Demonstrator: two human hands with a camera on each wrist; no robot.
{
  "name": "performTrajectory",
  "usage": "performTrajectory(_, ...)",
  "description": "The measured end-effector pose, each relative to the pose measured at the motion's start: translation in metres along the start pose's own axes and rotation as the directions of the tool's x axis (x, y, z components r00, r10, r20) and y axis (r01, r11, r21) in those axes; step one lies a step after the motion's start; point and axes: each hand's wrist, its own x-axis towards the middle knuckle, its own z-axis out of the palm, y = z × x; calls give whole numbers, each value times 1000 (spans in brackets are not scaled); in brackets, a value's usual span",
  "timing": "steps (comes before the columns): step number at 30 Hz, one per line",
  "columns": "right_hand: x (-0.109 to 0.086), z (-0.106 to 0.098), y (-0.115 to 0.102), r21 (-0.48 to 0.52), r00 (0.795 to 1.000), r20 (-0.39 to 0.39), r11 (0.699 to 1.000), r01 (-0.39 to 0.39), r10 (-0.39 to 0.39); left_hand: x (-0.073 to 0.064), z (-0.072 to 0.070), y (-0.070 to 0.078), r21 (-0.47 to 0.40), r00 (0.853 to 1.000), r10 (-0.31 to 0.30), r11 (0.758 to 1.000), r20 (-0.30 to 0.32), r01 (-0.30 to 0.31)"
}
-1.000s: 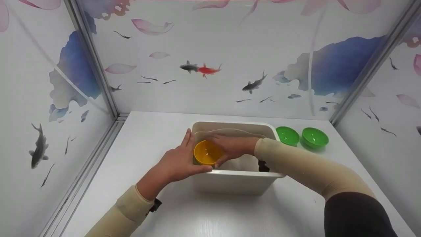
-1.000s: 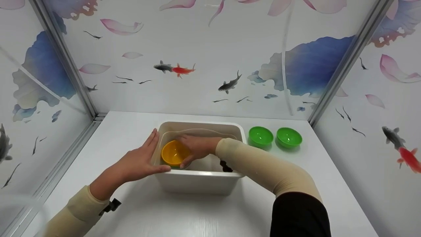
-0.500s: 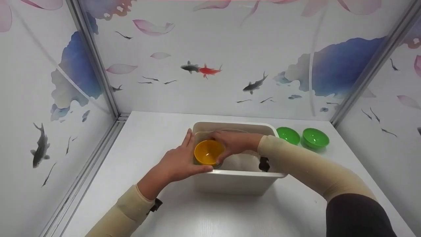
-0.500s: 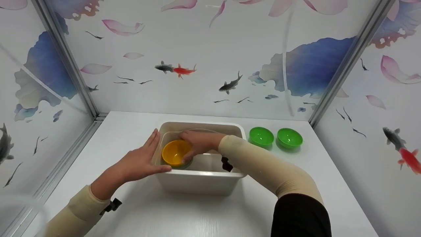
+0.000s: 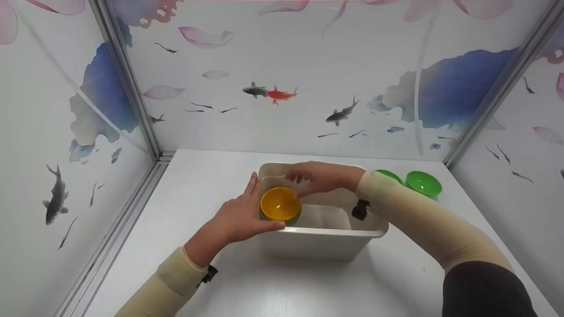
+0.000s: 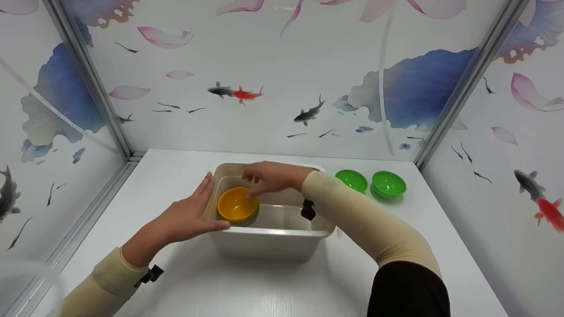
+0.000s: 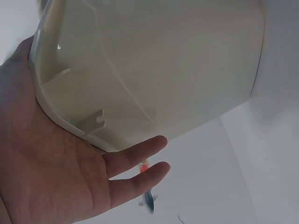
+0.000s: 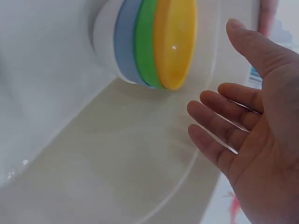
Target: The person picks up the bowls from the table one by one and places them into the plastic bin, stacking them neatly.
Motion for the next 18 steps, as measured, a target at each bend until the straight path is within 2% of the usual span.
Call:
performTrajectory(11,-51,-32,-4,80,991,-136,997,24,-13,2,0,-1,-7,1000,4,1000,4,-4)
performTrajectory(15,-76,-36,0,128,977,-213,992,23,4,1,0,0,-7,1000,1,1000,2,-1)
performTrajectory(18,-97,-37,7,159,957,-289,986,42,6,0,-1,1,-5,1000,4,1000,0,-4)
